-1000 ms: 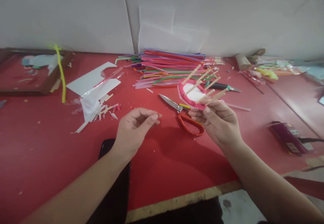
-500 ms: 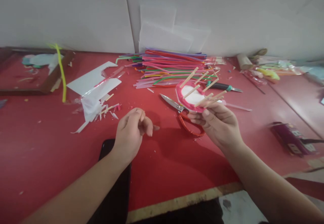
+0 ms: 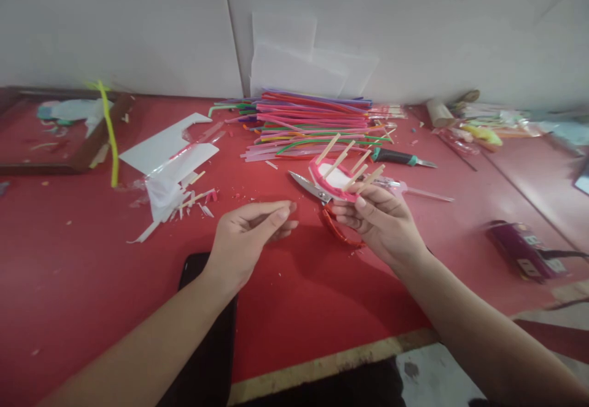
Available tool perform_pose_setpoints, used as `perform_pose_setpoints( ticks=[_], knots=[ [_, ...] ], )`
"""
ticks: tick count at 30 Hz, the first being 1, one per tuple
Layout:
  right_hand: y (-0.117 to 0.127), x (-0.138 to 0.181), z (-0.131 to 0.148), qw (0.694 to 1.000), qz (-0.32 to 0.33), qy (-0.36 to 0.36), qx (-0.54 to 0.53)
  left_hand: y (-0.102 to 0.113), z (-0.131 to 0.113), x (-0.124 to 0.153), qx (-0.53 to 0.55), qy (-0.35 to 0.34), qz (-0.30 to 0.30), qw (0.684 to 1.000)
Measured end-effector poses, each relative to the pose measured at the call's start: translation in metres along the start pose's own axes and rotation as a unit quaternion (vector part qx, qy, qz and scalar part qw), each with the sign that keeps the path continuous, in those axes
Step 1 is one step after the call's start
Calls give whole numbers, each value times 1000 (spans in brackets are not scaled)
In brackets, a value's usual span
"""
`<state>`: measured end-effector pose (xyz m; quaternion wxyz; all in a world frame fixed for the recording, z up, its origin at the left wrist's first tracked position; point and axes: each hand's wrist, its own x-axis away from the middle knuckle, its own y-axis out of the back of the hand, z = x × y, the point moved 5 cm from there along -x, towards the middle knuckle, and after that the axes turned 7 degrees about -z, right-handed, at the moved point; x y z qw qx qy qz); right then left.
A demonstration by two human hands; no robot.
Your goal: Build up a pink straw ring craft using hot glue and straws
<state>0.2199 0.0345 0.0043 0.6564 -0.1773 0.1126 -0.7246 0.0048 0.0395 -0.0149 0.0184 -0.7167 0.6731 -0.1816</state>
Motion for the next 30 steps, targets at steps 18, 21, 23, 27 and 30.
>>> perform_pose_setpoints(
  ticks=[18, 21, 23, 27, 30],
  knots=[
    [-24, 17, -29, 989, 77, -119, -37, -17, 3, 5, -45, -4, 135, 990],
    [-25, 19, -29, 987, 79, -137, -33, -15, 1, 3, -66, -19, 111, 991],
    [-26, 20, -29, 984, 85, -152, -40, -14, 0, 3, -69, -28, 97, 993],
    [-26, 21, -31, 978, 81, -183, -61, -14, -1, 3, -57, -31, 94, 993],
    [-24, 21, -34, 974, 79, -204, -64, -15, 1, 4, -43, -8, 112, 993]
  ],
)
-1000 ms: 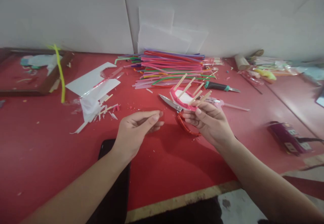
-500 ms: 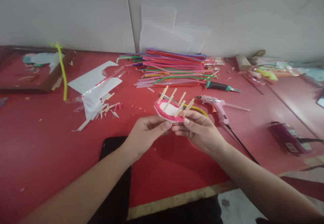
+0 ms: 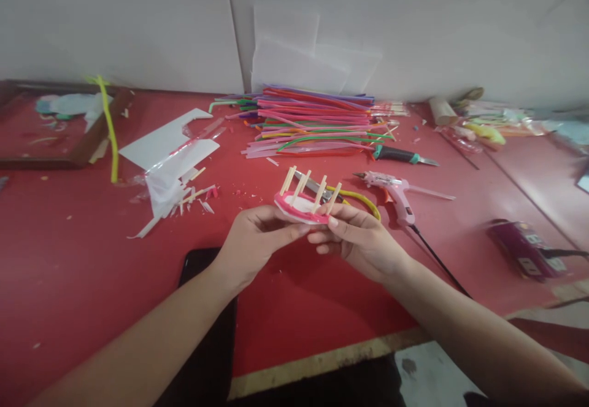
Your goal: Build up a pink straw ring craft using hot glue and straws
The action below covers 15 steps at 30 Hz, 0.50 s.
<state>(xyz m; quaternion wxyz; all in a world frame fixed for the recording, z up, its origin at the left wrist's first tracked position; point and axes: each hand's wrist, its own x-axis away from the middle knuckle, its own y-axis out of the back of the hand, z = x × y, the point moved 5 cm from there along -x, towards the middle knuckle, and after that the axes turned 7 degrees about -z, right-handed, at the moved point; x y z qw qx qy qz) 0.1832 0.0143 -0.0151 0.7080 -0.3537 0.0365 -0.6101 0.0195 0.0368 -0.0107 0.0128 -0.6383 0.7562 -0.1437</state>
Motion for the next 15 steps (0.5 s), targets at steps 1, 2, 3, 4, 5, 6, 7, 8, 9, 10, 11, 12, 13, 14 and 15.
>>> perform_pose_setpoints(
  ticks=[1, 2, 3, 4, 5, 6, 7, 8, 9, 10, 11, 12, 13, 14, 15],
  knots=[
    [1, 0, 0, 1000, 4, -4, -1, -1, 1, 0, 9, 9, 7, 1000],
    [1, 0, 0, 1000, 8, -8, -3, -1, 1, 0, 17, 16, 13, 1000],
    [1, 0, 0, 1000, 12, -12, -5, -2, 2, 0, 23, 22, 16, 999],
    [1, 0, -1, 1000, 13, -15, -9, -2, 2, 0, 26, 25, 17, 999],
    [2, 0, -1, 1000, 13, -18, -14, -2, 3, 0, 27, 27, 15, 999],
    [2, -1, -1, 1000, 12, -22, -19, -2, 4, 0, 27, 26, 13, 999],
    [2, -1, -1, 999, 11, -25, -24, -1, 4, 0, 27, 25, 9, 999],
    [1, -1, -1, 999, 11, -28, -28, -1, 5, 0, 28, 24, 7, 999],
    [1, -1, -2, 999, 12, -31, -30, 0, 5, 0, 32, 23, 6, 999],
    [1, -2, -2, 999, 13, -33, -31, 0, 5, 0, 37, 23, 5, 999],
    [1, -2, -3, 999, 13, -35, -31, 1, 5, 0, 42, 24, 4, 999],
    [1, -3, -3, 999, 13, -35, -30, 1, 5, 1, 46, 25, 1, 999],
    [1, -3, -3, 999, 13, -35, -29, 1, 5, 1, 50, 29, -3, 998],
    [1, -4, -3, 999, 14, -35, -28, 1, 5, 1, 52, 34, -7, 998],
    [1, -4, -3, 999, 15, -35, -28, 1, 5, 1, 54, 39, -11, 998]
  ],
)
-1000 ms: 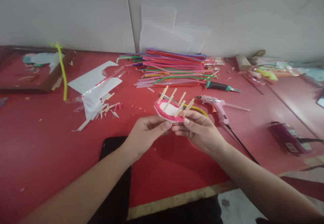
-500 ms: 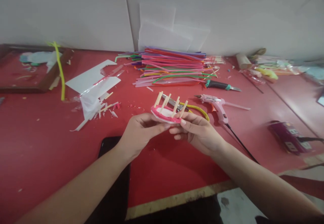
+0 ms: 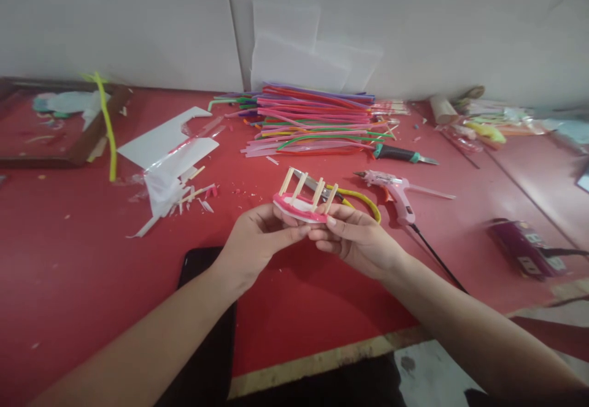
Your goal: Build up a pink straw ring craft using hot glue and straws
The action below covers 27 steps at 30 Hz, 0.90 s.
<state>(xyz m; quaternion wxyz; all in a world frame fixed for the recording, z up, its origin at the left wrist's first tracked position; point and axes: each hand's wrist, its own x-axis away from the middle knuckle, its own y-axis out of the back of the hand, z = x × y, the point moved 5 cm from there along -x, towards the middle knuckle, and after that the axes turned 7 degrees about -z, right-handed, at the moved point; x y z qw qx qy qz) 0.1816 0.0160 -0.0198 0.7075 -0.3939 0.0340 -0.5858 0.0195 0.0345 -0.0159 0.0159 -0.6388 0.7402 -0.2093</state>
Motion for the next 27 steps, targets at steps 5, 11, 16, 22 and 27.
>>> perform_pose_setpoints(
  ticks=[5, 11, 16, 22, 27],
  knots=[
    [0, 0, 1, 1000, -9, -1, -12, -2, 1, -1, 8, 10, -20, 1000],
    [-2, 0, 0, 1000, 6, -3, -28, -3, -1, 0, 19, -6, -23, 1000],
    [-2, -1, -2, 999, 14, -3, -35, -4, -5, 1, 13, -39, -33, 999],
    [0, -2, -5, 998, 7, -15, -55, -7, -1, 1, 0, -14, -8, 1000],
    [0, 0, -1, 998, 15, -18, -64, -5, 3, 0, 27, 28, -23, 999]
  ],
)
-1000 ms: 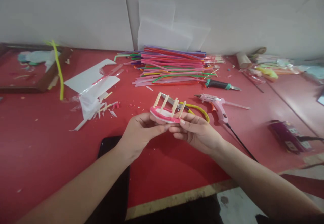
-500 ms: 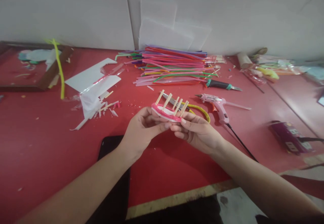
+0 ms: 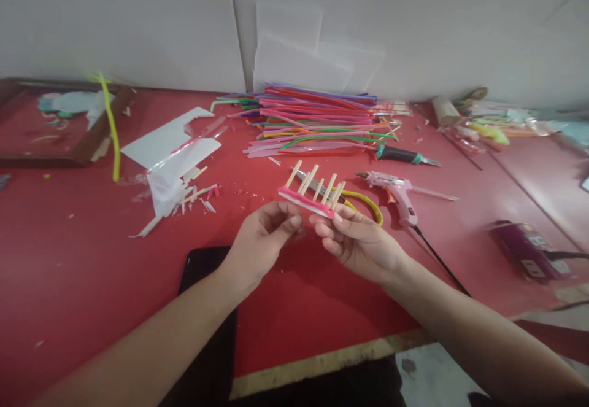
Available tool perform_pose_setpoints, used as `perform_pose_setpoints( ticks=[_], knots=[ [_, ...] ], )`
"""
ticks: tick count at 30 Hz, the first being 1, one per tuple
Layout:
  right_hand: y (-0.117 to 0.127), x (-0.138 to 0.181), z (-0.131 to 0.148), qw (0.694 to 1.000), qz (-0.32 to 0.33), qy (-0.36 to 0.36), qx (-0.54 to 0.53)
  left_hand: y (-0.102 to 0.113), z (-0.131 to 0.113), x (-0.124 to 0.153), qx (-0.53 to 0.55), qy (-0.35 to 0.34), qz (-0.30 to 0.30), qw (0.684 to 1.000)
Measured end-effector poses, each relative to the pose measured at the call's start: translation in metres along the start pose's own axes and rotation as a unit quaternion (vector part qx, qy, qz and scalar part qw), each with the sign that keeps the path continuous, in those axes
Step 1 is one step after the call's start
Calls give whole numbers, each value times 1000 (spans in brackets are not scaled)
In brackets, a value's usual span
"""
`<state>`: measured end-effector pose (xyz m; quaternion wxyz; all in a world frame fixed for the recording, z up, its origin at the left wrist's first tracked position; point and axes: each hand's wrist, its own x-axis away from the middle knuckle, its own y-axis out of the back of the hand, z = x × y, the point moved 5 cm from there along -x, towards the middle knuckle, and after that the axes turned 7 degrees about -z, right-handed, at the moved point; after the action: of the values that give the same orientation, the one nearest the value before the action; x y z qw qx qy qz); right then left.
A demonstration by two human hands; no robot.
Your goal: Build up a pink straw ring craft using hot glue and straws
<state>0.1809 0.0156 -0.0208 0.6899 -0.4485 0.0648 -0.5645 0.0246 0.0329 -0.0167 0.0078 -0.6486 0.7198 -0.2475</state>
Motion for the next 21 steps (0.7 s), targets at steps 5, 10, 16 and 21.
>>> perform_pose_setpoints(
  ticks=[5, 10, 16, 21],
  knots=[
    [9, 2, 21, 998, -29, 49, 21, 5, -6, -1, -8, -20, -38, 999],
    [34, 6, 56, 974, -143, 163, 65, 9, -16, -4, -23, -90, -57, 994],
    [51, 7, 87, 945, -150, 267, 117, 30, -51, -14, 4, -126, -165, 978],
    [47, 2, 80, 963, -132, 230, 44, 52, -78, -22, -395, -237, -157, 874]
  ],
)
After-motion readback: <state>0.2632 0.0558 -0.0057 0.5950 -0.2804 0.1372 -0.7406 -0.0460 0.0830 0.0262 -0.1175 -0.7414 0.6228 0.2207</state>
